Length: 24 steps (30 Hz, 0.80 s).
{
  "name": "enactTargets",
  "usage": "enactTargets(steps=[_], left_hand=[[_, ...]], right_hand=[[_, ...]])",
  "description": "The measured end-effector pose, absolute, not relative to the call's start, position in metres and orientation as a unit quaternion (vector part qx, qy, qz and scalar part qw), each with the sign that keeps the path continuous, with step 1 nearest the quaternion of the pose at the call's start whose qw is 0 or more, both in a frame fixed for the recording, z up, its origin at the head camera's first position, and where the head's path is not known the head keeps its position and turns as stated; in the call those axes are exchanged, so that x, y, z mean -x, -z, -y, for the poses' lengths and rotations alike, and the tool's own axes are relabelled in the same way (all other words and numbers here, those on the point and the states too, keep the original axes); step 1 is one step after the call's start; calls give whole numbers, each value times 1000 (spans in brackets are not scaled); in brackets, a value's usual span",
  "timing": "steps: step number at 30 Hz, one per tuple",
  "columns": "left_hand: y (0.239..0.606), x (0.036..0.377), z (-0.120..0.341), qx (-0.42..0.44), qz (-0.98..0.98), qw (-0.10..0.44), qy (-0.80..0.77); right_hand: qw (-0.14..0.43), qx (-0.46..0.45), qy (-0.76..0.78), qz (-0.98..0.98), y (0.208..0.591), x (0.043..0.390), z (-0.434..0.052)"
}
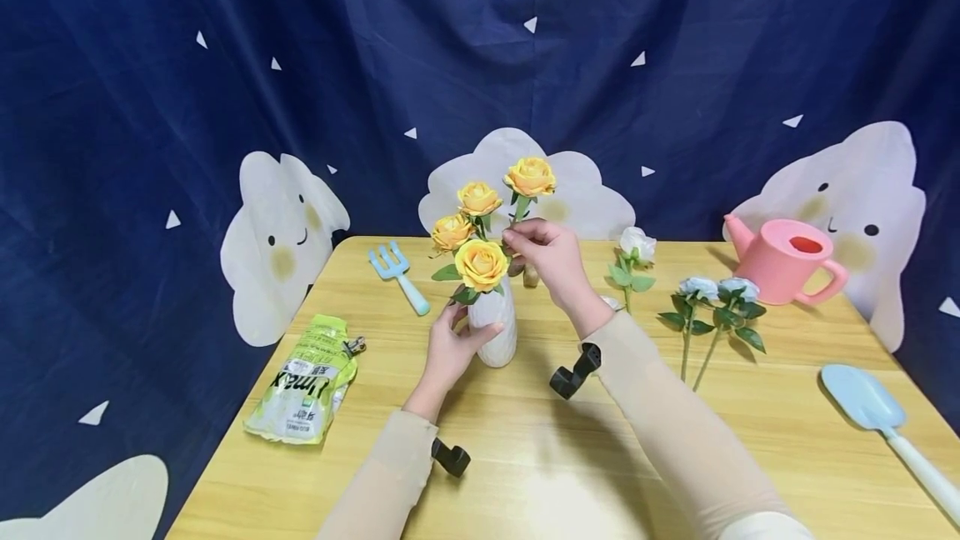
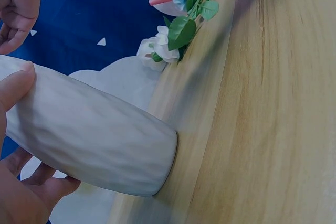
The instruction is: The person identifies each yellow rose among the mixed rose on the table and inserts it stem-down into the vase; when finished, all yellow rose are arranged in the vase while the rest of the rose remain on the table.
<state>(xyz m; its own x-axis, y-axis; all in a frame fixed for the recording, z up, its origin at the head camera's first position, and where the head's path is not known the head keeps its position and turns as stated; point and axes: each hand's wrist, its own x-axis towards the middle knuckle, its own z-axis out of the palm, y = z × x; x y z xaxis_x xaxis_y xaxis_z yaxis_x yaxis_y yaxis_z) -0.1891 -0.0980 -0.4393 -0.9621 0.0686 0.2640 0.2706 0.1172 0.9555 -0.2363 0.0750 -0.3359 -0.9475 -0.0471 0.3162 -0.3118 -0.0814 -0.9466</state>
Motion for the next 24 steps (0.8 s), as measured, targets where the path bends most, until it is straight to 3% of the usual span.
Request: enactTargets(steps=[5,24], left_hand=[[457,199,99,121,742,99,652],[459,200,98,131,747,118,641]], right_hand=[[69,-152,-687,707,335,239,-74],[47,-131,-695,705,359,238,-93]])
